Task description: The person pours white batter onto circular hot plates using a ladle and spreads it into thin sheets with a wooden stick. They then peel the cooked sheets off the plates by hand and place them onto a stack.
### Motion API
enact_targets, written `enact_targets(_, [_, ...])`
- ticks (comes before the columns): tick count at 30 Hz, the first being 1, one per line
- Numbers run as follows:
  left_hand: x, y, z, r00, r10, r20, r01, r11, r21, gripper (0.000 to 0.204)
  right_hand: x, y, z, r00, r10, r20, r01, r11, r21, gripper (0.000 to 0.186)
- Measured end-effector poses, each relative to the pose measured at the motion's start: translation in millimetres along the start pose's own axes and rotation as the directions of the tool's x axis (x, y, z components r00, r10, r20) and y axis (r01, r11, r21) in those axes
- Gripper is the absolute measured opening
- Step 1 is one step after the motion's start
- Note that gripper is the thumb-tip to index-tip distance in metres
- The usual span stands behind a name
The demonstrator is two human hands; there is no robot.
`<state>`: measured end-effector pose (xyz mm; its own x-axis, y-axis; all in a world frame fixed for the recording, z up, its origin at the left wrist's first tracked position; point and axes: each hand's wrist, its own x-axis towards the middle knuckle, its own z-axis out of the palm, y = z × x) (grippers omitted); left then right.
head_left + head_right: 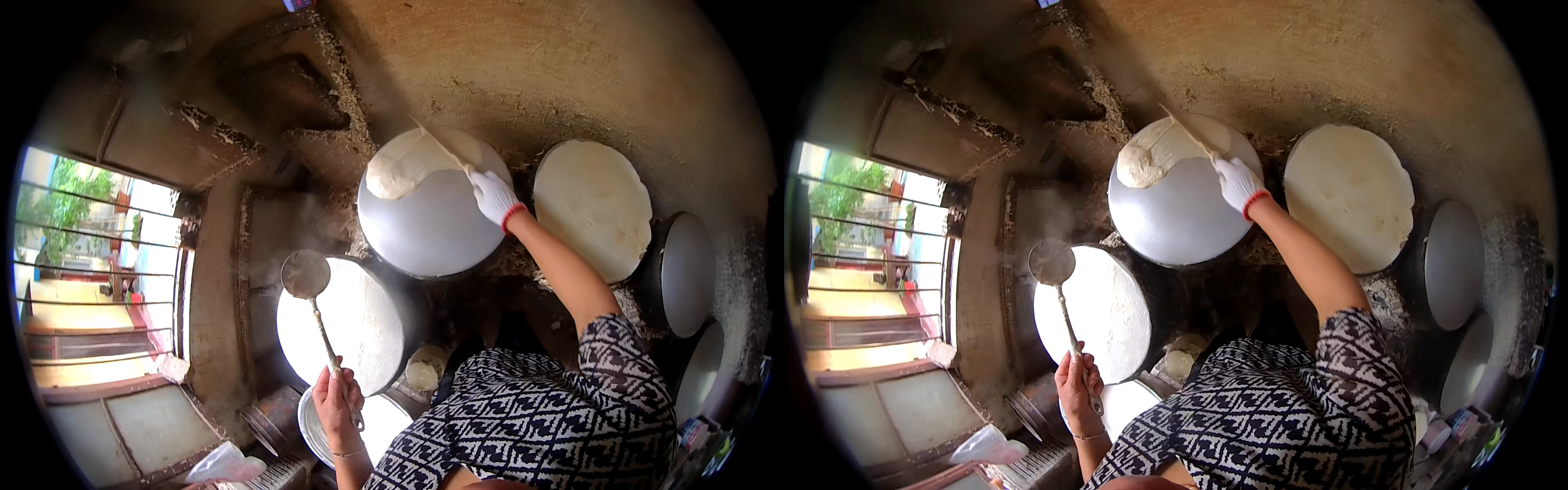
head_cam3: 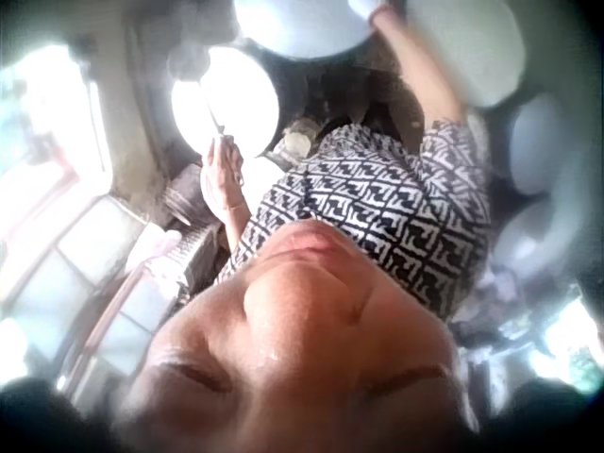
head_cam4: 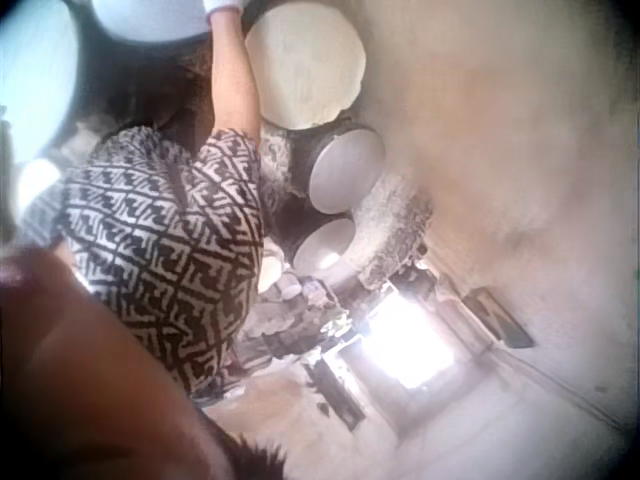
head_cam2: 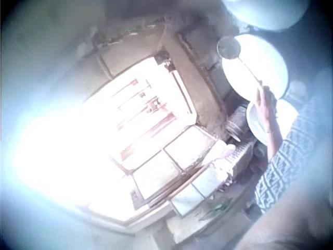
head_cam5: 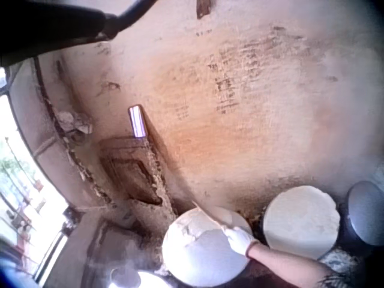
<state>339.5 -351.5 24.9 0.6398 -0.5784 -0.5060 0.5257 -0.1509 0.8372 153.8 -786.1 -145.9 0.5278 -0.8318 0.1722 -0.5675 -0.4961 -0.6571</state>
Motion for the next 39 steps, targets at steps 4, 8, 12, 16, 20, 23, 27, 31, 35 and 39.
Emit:
enact_targets(4, [-21.8, -11.7, 1.0, 0.994, 0.035, -0.101, -0.034, 0.999, 0.003, 0.028, 4.9, -13.2, 2.7, 0.884, -0.280, 0.375, 0.275, 0.959, 0.066, 0.012])
enact_targets(8, [-45.1, -21.3, 5.8, 0.980, 0.071, -0.185, -0.079, 0.996, -0.039, 0.028, -26.3, 20.4, -8.7, 0.856, -0.341, 0.389, 0.292, 0.939, 0.181, 0.011])
enact_targets(12, [-55.5, -28.4, 26.2, 0.971, 0.097, -0.219, -0.112, 0.992, -0.055, 0.029, 25.6, 14.3, -3.7, 0.962, -0.200, 0.187, 0.205, 0.979, -0.010, 0.013])
enact_targets(16, [-65.1, -36.2, 44.2, 0.965, 0.088, -0.245, -0.111, 0.990, -0.081, 0.030, 31.0, -0.6, -10.3, 0.749, -0.443, 0.493, 0.395, 0.896, 0.205, 0.013])
enact_targets(20, [-84.2, -44.9, 57.4, 0.946, 0.087, -0.312, -0.122, 0.988, -0.096, 0.030, 15.5, 3.5, -54.3, 0.688, -0.406, 0.602, 0.338, 0.913, 0.230, 0.012])
enact_targets(23, [-83.6, -48.9, 67.0, 0.948, 0.082, -0.308, -0.111, 0.991, -0.079, 0.029, 44.4, 17.6, -34.9, 0.858, -0.339, 0.386, 0.317, 0.941, 0.121, 0.013])
enact_targets(27, [-85.2, -54.0, 84.3, 0.943, 0.062, -0.327, -0.106, 0.987, -0.118, 0.029, 74.1, 10.5, -13.0, 0.653, -0.489, 0.578, 0.471, 0.860, 0.196, 0.012])
enact_targets(31, [-107.3, -65.4, 90.6, 0.912, 0.060, -0.405, -0.122, 0.984, -0.130, 0.029, 46.9, 34.8, -76.0, 0.465, -0.573, 0.675, 0.454, 0.809, 0.374, 0.009])
enact_targets(35, [-113.3, -69.2, 100.6, 0.899, 0.062, -0.434, -0.130, 0.983, -0.128, 0.030, 66.7, 35.6, -68.5, 0.618, -0.485, 0.619, 0.449, 0.864, 0.228, 0.008])
enact_targets(39, [-108.1, -68.1, 110.2, 0.914, 0.046, -0.404, -0.119, 0.980, -0.158, 0.030, 90.6, 4.5, -12.2, 0.638, -0.597, 0.487, 0.498, 0.802, 0.331, 0.007])
